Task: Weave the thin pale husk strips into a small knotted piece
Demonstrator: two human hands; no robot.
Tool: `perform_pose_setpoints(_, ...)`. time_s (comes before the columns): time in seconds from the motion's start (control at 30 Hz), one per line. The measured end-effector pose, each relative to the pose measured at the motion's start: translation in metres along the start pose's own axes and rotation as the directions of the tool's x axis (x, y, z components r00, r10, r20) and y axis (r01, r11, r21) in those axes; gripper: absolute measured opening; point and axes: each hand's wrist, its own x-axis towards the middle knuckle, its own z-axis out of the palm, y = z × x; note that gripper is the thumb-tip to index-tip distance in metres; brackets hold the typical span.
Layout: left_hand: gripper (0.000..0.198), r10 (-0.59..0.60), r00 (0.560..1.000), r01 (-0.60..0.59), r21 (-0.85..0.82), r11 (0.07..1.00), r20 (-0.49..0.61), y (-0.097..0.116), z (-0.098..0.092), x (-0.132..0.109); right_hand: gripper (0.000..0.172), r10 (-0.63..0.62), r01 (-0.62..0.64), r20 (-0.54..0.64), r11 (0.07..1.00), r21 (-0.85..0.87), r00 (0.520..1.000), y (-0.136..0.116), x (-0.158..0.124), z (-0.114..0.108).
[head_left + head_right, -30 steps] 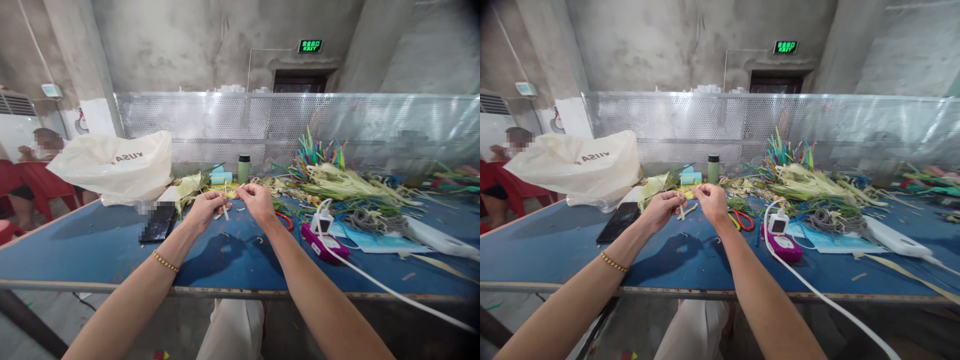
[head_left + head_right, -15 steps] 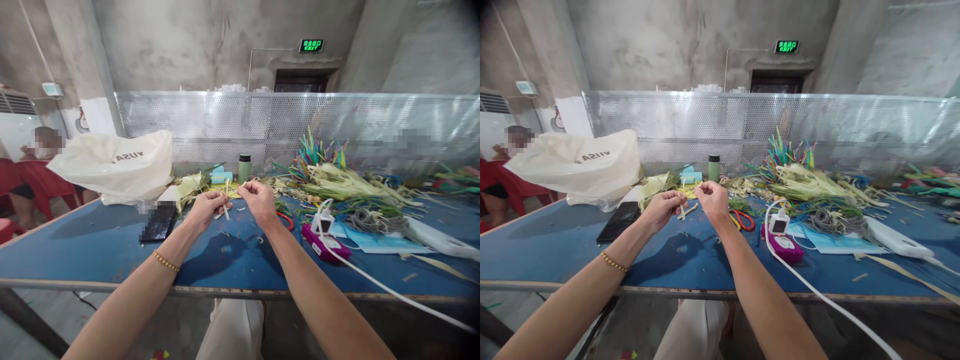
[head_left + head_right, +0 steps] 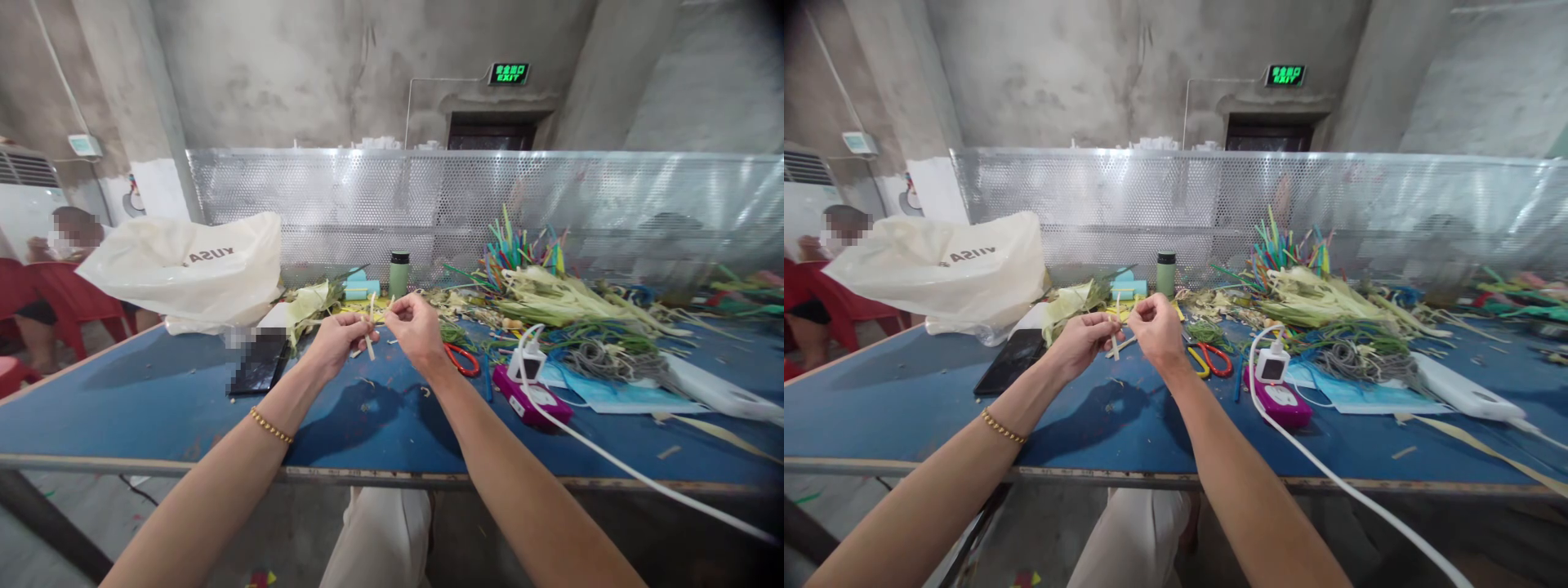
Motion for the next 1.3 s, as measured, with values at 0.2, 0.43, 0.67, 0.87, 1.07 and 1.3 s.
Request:
perform_pose_setpoints(0.2, 0.013, -0.012, 1.0, 0.012, -0.005, 1.0, 0.004, 0.001, 0.001, 0.0, 0.011, -0.017, 0.017, -0.017, 1.0, 0.003, 1.0, 0.005, -0.001, 0.001)
perform_pose_setpoints(0.43, 0.011, -0.013, 1.0, 0.013, -0.003, 1.0, 0.026, 0.0, 0.002, 0.001, 0.014, 0.036, -0.034, -0.024, 0.997, 0.07, 0.999, 0.005, -0.002, 0.003)
perform_pose_setpoints(0.67, 0.012, -0.003, 0.998, 0.003, -0.002, 1.0, 0.063, -0.002, 0.001, 0.003, 0.013, 0.037, -0.034, -0.018, 0.988, 0.149, 0.999, -0.001, 0.0, 0.003)
perform_pose_setpoints(0.87, 0.012, -0.007, 0.999, 0.008, -0.012, 1.0, 0.052, -0.003, 0.0, 0.003, 0.017, 0.073, -0.07, -0.004, 0.972, 0.225, 0.997, -0.003, -0.001, 0.0)
perform_pose_setpoints(1.07, 0.012, -0.048, 0.997, 0.051, -0.045, 0.998, 0.068, -0.001, 0.001, 0.003, 0.02, 0.027, -0.016, -0.081, 0.991, 0.132, 0.996, -0.005, -0.003, -0.002)
perform_pose_setpoints(1.3, 0.009, -0.138, 0.99, 0.141, -0.094, 0.986, 0.033, 0.006, -0.004, 0.001, 0.033, 0.04, -0.085, 0.169, 0.96, 0.266, 0.985, -0.01, 0.002, -0.016)
